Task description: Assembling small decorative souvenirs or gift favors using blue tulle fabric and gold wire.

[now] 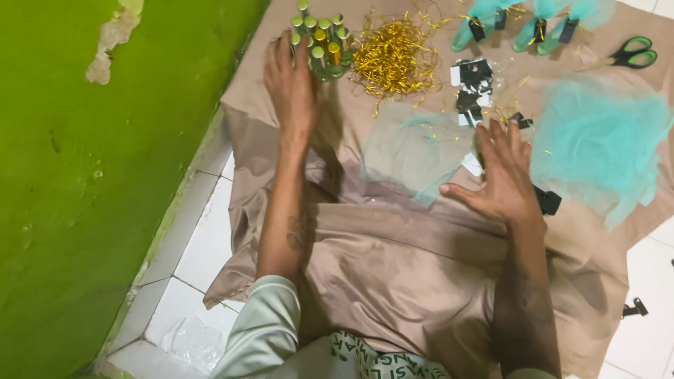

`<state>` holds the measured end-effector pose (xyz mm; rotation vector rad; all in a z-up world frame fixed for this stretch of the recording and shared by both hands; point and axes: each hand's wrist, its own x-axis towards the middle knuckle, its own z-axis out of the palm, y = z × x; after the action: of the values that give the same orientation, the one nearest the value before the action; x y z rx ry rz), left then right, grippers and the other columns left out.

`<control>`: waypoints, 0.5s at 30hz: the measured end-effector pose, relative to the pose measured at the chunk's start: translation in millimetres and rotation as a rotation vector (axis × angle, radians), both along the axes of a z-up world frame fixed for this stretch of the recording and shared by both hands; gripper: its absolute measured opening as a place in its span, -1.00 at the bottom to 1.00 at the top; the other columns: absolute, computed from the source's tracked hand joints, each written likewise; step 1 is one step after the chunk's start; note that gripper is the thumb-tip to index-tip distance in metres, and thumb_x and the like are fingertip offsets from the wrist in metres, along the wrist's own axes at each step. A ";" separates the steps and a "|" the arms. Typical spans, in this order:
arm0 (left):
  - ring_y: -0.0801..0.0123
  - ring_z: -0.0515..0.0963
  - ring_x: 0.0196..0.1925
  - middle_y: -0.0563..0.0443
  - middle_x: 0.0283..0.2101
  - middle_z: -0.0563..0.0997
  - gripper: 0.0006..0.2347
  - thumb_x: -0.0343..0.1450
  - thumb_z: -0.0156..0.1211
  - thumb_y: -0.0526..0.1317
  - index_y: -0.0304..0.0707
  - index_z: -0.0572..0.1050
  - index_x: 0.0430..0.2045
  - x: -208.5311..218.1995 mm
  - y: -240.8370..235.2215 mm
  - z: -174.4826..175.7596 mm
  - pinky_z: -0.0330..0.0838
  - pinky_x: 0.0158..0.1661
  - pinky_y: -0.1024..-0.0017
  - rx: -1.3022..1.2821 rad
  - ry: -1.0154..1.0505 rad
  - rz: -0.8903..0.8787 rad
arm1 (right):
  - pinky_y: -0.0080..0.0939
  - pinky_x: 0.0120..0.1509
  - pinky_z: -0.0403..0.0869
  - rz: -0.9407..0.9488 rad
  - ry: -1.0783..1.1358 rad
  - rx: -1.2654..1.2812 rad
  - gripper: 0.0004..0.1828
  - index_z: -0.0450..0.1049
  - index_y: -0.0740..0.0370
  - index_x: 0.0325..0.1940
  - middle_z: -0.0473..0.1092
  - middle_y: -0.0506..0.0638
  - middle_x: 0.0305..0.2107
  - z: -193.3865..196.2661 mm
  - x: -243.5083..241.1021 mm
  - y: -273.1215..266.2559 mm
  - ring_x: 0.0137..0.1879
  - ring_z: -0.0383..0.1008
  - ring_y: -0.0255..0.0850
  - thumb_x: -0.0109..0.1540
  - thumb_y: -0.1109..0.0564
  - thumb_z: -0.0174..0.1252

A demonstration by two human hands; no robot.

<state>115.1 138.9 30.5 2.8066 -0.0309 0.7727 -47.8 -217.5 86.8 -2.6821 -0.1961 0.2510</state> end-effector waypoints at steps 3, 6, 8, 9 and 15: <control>-0.23 0.31 0.43 -0.29 0.43 0.22 -0.32 0.32 0.17 -0.61 -0.16 0.21 0.38 11.5 47.3 -34.7 0.49 0.23 -0.20 -0.082 -0.003 -0.140 | 0.46 0.56 -0.26 -0.035 -0.064 0.026 0.23 -0.03 0.26 0.59 -0.12 0.39 0.52 10.8 -1.7 -4.0 0.64 -0.38 0.26 0.05 -0.48 0.15; -0.19 0.53 0.21 -0.28 0.23 0.51 -0.47 0.33 0.47 -0.41 -0.24 0.43 0.21 8.6 44.7 -25.1 0.48 0.17 -0.12 -0.173 0.031 -0.159 | 0.50 0.53 -0.16 -0.043 -0.173 0.023 0.08 0.12 0.34 0.53 0.05 0.36 0.44 0.3 0.0 -14.3 0.62 -0.25 0.30 0.12 -0.37 0.21; -0.09 0.57 0.10 -0.21 0.12 0.59 -0.57 0.32 0.46 -0.40 -0.22 0.51 0.10 8.9 37.2 -17.3 0.50 0.03 -0.01 -0.153 0.011 -0.128 | 0.48 0.53 -0.13 -0.035 -0.205 0.028 0.07 0.14 0.35 0.53 0.08 0.38 0.43 -9.0 -0.9 -20.0 0.61 -0.21 0.33 0.12 -0.34 0.23; 0.00 0.61 -0.01 -0.13 0.01 0.67 -0.66 0.32 0.44 -0.39 -0.19 0.60 -0.01 10.7 31.9 -13.4 0.52 -0.11 0.10 -0.130 -0.009 -0.095 | 0.46 0.52 -0.10 -0.025 -0.237 0.036 0.05 0.16 0.36 0.52 0.11 0.40 0.41 -13.2 0.8 -24.6 0.60 -0.17 0.37 0.13 -0.32 0.24; 0.28 0.71 -0.46 -0.31 -0.13 0.65 -0.65 0.23 0.16 -0.72 -0.41 0.66 -0.22 5.2 39.0 -15.4 0.71 -0.47 0.48 -0.347 -0.032 -0.056 | 0.34 0.56 -0.01 0.002 -0.359 0.050 -0.12 0.24 0.42 0.49 0.19 0.47 0.36 -18.9 -1.0 -41.9 0.58 -0.11 0.38 0.22 -0.16 0.26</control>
<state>120.3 177.8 15.1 2.4554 0.0181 0.7313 -48.8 -259.4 67.9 -2.6572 -0.3084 -0.2354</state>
